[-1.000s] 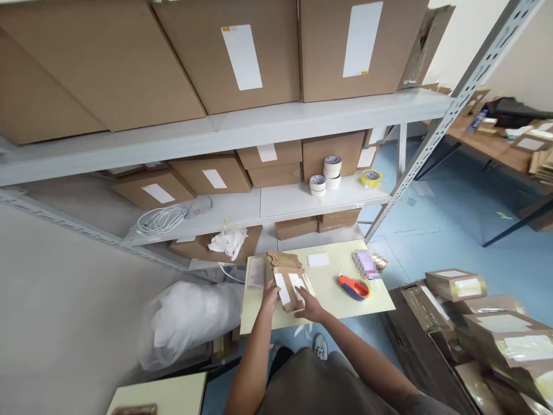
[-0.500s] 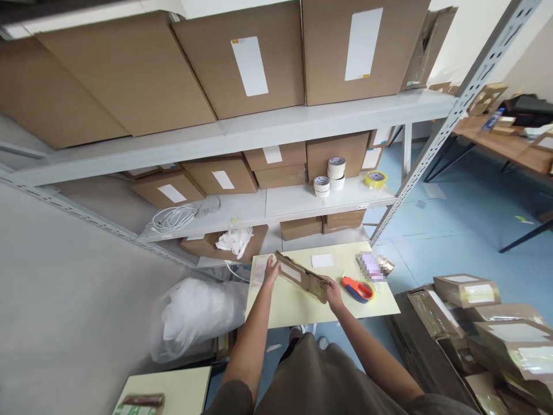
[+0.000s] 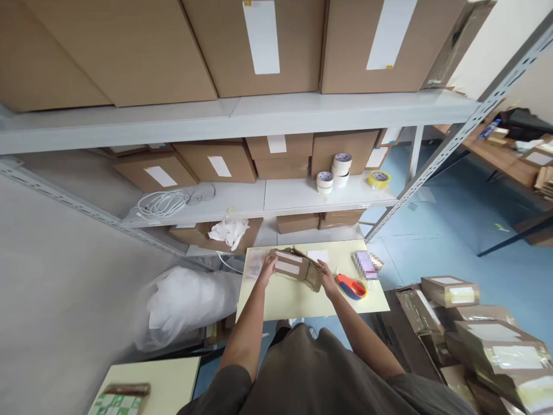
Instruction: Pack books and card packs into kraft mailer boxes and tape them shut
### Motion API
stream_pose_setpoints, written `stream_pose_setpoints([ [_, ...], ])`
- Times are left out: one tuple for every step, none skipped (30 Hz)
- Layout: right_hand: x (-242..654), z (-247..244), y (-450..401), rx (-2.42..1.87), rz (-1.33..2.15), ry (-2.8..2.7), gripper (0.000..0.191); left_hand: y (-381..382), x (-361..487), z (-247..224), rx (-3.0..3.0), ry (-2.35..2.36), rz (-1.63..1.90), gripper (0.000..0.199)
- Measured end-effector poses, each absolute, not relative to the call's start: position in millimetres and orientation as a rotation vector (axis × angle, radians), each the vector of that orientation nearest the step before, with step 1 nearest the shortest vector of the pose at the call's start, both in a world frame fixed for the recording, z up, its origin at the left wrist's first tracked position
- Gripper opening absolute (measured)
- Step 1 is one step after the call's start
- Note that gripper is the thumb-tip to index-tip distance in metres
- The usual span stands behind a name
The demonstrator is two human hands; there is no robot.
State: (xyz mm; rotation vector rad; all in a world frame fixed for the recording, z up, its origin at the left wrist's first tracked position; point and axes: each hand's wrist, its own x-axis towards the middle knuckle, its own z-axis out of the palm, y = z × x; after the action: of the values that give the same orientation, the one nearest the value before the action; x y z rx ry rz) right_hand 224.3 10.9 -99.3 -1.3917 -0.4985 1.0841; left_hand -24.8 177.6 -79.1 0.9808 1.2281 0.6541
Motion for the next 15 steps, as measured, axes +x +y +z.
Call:
stream_pose_setpoints([
  [226, -100, 14, -1.386, 1.095, -0.494, 0.068, 177, -31, -78, 0.991, 1.225, 0.651, 0.064],
  [229, -100, 16, -1.377, 1.101, -0.497, 0.070, 177, -36, -78, 1.004, 1.231, 0.646, 0.064],
  [231, -100, 19, -1.366, 1.104, -0.505, 0.070, 176, -42, -77, 1.012, 1.249, 0.633, 0.063],
  [233, -99, 21, -1.355, 1.104, -0.515, 0.070, 176, -46, -77, 1.013, 1.281, 0.614, 0.063],
  [235, -99, 24, -1.346, 1.101, -0.526, 0.070, 175, -49, -76, 1.008, 1.322, 0.590, 0.062],
  [236, -98, 26, -1.340, 1.095, -0.541, 0.068, 174, -51, -77, 0.996, 1.371, 0.568, 0.061],
  [236, -97, 28, -1.339, 1.086, -0.559, 0.066, 171, -52, -77, 0.981, 1.425, 0.555, 0.060],
  [235, -96, 30, -1.348, 1.076, -0.578, 0.064, 169, -52, -78, 0.965, 1.475, 0.551, 0.059],
  [232, -96, 33, -1.372, 1.063, -0.593, 0.062, 165, -51, -78, 0.951, 1.516, 0.560, 0.058],
  [229, -96, 35, -1.413, 1.045, -0.597, 0.062, 161, -49, -79, 0.941, 1.539, 0.578, 0.057],
  [226, -96, 38, -1.464, 1.023, -0.585, 0.062, 158, -48, -80, 0.935, 1.546, 0.602, 0.057],
  [223, -97, 41, -1.514, 0.997, -0.561, 0.063, 154, -46, -80, 0.935, 1.542, 0.628, 0.059],
  [220, -98, 44, -1.557, 0.970, -0.530, 0.065, 151, -45, -80, 0.938, 1.534, 0.650, 0.062],
  [218, -99, 47, -1.585, 0.948, -0.502, 0.068, 148, -45, -81, 0.945, 1.528, 0.664, 0.066],
  [218, -101, 50, -1.600, 0.933, -0.482, 0.070, 146, -45, -81, 0.952, 1.527, 0.668, 0.071],
])
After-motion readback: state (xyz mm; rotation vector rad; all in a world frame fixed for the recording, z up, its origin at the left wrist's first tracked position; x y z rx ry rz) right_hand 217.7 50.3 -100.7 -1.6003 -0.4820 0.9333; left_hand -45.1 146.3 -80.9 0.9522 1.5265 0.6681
